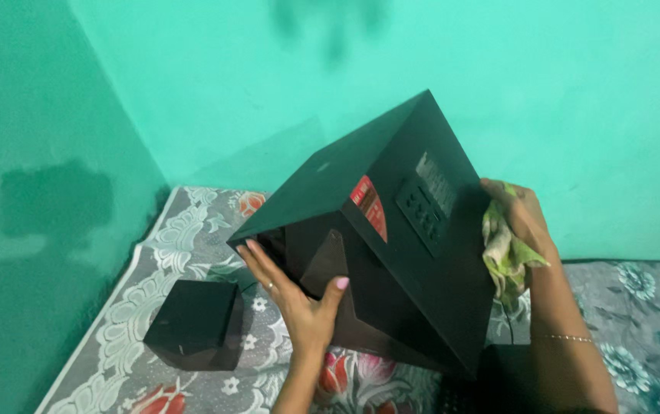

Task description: The person wipes the exterior of a subwoofer and two smaller speakers with a cloth, turning them over to reach different sides.

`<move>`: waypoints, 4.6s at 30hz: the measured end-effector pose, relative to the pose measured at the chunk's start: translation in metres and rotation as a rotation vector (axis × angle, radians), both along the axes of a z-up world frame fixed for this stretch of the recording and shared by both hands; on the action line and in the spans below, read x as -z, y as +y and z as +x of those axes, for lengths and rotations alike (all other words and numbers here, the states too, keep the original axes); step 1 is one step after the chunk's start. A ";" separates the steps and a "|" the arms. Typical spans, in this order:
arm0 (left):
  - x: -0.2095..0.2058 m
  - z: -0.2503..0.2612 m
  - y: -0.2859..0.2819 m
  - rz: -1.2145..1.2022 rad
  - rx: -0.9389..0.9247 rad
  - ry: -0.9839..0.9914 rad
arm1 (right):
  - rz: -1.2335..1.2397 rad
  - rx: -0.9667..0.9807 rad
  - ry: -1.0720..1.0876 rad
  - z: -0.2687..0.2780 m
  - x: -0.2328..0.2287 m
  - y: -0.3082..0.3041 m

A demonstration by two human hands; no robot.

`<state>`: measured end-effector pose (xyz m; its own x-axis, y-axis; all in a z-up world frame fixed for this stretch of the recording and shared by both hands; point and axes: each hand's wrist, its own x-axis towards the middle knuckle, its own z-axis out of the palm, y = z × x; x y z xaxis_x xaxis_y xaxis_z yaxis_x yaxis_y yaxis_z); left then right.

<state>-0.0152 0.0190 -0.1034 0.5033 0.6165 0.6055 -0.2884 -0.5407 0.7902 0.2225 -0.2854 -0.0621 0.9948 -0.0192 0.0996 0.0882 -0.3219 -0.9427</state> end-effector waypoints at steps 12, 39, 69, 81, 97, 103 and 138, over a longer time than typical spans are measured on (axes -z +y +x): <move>0.065 0.001 0.015 -0.361 0.105 0.064 | -0.100 -0.022 -0.204 0.005 -0.026 0.061; 0.072 0.060 0.056 -0.946 0.427 -0.252 | 0.176 0.222 -0.205 -0.041 0.031 0.004; 0.130 0.181 0.155 -1.029 0.989 -0.019 | 0.429 0.523 -0.494 -0.163 0.103 0.041; 0.157 0.191 0.181 -0.991 1.037 -0.074 | 0.330 0.677 -0.456 -0.206 0.155 0.054; 0.149 0.173 0.195 -0.896 1.169 -0.039 | 0.538 0.663 -0.350 -0.260 0.215 0.072; 0.153 0.168 0.200 -0.688 1.202 -0.097 | 0.596 0.631 -0.337 -0.273 0.241 0.071; -0.048 -0.045 0.114 -0.276 0.835 0.072 | 0.258 0.354 -0.330 -0.314 0.223 0.065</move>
<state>-0.0607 0.1331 -0.0550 0.8858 0.1501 0.4391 -0.4489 0.0371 0.8928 -0.0915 -0.2201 -0.2853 0.8399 -0.4121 0.3533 0.3213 -0.1472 -0.9355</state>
